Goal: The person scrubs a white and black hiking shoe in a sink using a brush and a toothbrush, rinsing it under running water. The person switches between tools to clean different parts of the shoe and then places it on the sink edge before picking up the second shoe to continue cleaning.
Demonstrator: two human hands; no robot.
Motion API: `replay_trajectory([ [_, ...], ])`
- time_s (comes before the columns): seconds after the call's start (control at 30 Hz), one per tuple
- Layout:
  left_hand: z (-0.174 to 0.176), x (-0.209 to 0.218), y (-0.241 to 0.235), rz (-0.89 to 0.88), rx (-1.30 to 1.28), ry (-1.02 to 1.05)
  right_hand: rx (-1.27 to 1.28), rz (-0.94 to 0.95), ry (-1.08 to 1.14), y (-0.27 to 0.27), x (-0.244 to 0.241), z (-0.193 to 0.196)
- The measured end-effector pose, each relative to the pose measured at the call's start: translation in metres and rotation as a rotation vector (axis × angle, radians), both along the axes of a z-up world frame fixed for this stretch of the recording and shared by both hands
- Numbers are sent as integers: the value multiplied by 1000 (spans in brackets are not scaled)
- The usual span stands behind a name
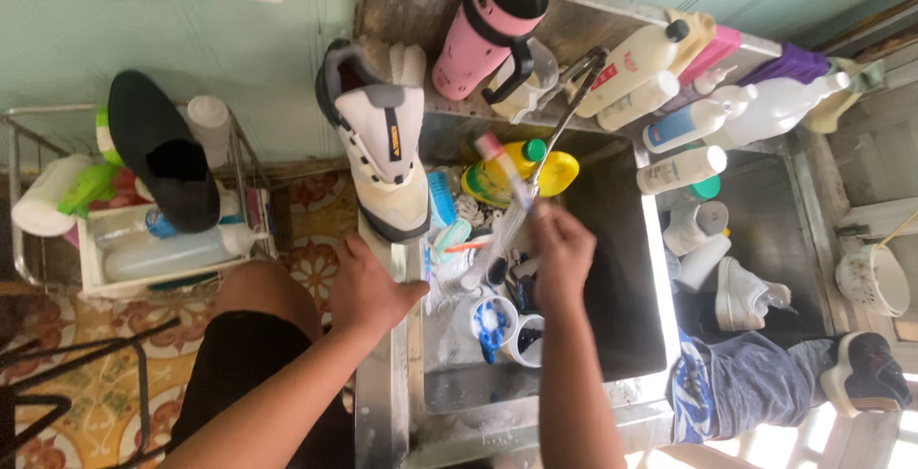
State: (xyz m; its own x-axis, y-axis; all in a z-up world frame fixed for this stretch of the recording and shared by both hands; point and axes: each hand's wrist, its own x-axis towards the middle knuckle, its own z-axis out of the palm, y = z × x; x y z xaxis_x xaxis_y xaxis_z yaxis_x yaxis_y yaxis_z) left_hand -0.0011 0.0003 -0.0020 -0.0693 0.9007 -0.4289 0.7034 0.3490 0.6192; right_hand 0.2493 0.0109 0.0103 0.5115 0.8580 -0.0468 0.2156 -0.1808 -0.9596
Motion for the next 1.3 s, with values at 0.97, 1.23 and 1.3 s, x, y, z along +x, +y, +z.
replay_trajectory([
  [0.97,-2,0,-1,4,34,-20,219,199,-310,-46,-74,-38],
  [1.23,-3,1,-2,15,68,-28,194,180,-366,-37,-76,-25],
  [1.3,-5,1,-1,9,66,-18,199,188,-365,-37,-77,-24],
])
